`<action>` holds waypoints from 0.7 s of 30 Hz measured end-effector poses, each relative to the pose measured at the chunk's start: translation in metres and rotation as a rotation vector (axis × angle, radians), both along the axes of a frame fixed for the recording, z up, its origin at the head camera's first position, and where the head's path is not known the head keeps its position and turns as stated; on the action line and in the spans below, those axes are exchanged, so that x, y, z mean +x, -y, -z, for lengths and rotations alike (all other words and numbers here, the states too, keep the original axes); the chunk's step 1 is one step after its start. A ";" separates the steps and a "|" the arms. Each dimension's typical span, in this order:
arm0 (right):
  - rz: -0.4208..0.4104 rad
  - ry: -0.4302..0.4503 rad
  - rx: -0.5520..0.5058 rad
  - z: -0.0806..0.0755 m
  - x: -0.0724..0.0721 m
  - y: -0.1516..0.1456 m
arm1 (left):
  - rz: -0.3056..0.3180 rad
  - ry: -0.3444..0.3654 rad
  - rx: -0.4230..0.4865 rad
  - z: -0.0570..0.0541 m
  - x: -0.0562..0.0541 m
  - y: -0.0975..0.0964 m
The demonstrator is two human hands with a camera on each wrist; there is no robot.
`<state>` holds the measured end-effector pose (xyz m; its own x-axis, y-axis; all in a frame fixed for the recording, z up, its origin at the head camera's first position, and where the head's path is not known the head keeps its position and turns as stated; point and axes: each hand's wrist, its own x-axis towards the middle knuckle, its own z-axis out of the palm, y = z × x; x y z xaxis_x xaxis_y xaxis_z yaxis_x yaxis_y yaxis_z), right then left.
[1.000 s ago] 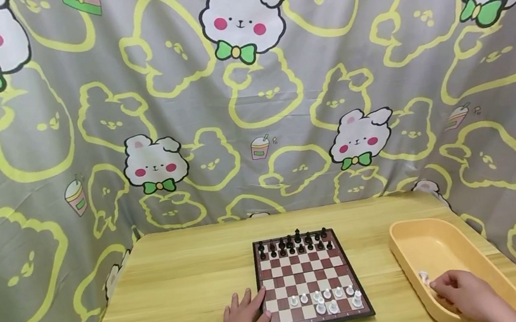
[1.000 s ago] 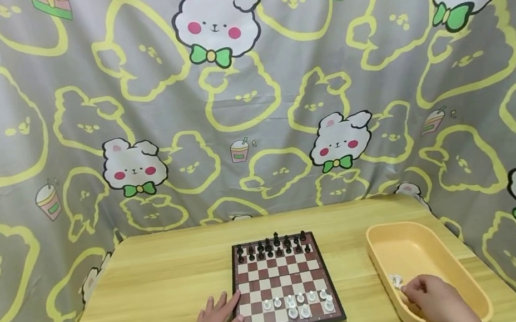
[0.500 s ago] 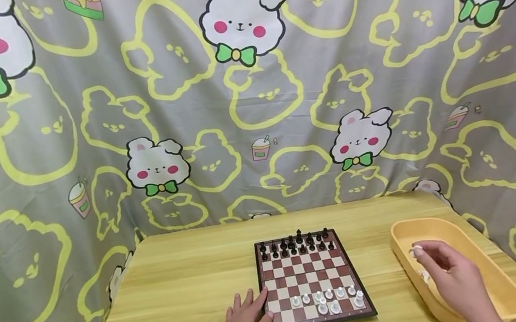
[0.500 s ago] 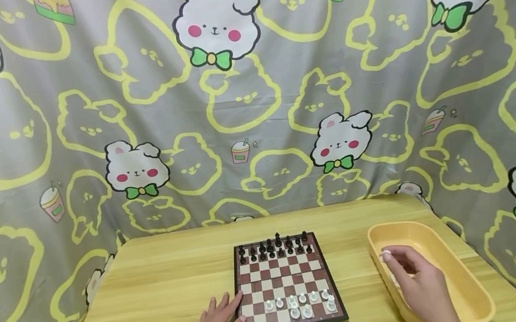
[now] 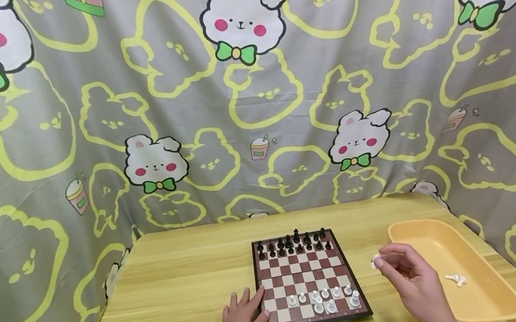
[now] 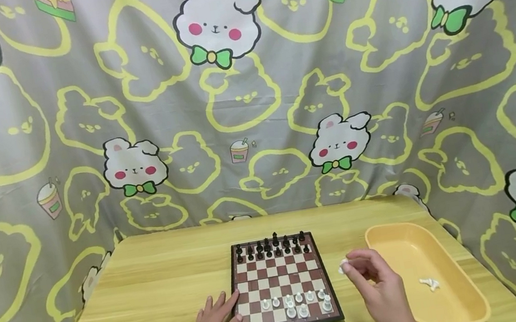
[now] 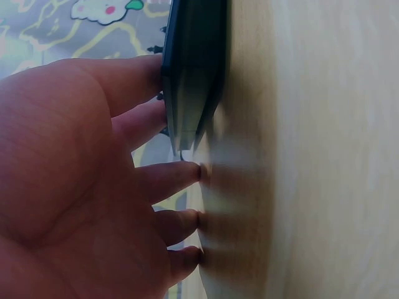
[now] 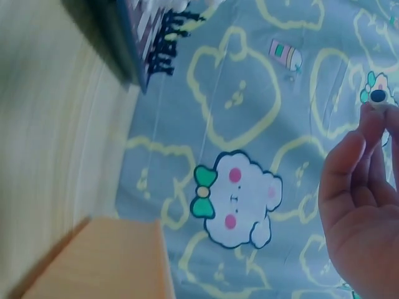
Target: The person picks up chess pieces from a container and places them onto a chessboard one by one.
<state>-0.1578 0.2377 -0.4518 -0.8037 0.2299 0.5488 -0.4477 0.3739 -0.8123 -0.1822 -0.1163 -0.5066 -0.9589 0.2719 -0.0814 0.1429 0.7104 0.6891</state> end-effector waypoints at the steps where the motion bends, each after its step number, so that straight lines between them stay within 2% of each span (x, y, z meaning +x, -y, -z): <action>1: -0.013 -0.007 0.006 0.000 0.000 0.002 | -0.002 0.001 0.004 0.000 0.001 0.000; 5: -0.084 -0.048 0.069 0.002 -0.001 0.010 | -0.006 -0.011 0.011 -0.002 0.002 -0.001; 11: -0.164 -0.159 0.271 0.007 -0.005 0.021 | -0.011 -0.031 -0.006 -0.005 0.000 0.000; 14: -0.147 -0.153 0.347 0.009 -0.004 0.022 | -0.002 -0.040 -0.007 -0.007 -0.001 -0.001; 18: -0.091 -0.098 0.412 0.011 -0.001 0.022 | 0.008 -0.041 0.001 -0.006 -0.001 -0.003; 21: -0.071 -0.089 0.452 0.014 0.000 0.021 | 0.001 -0.036 0.004 -0.004 0.002 -0.003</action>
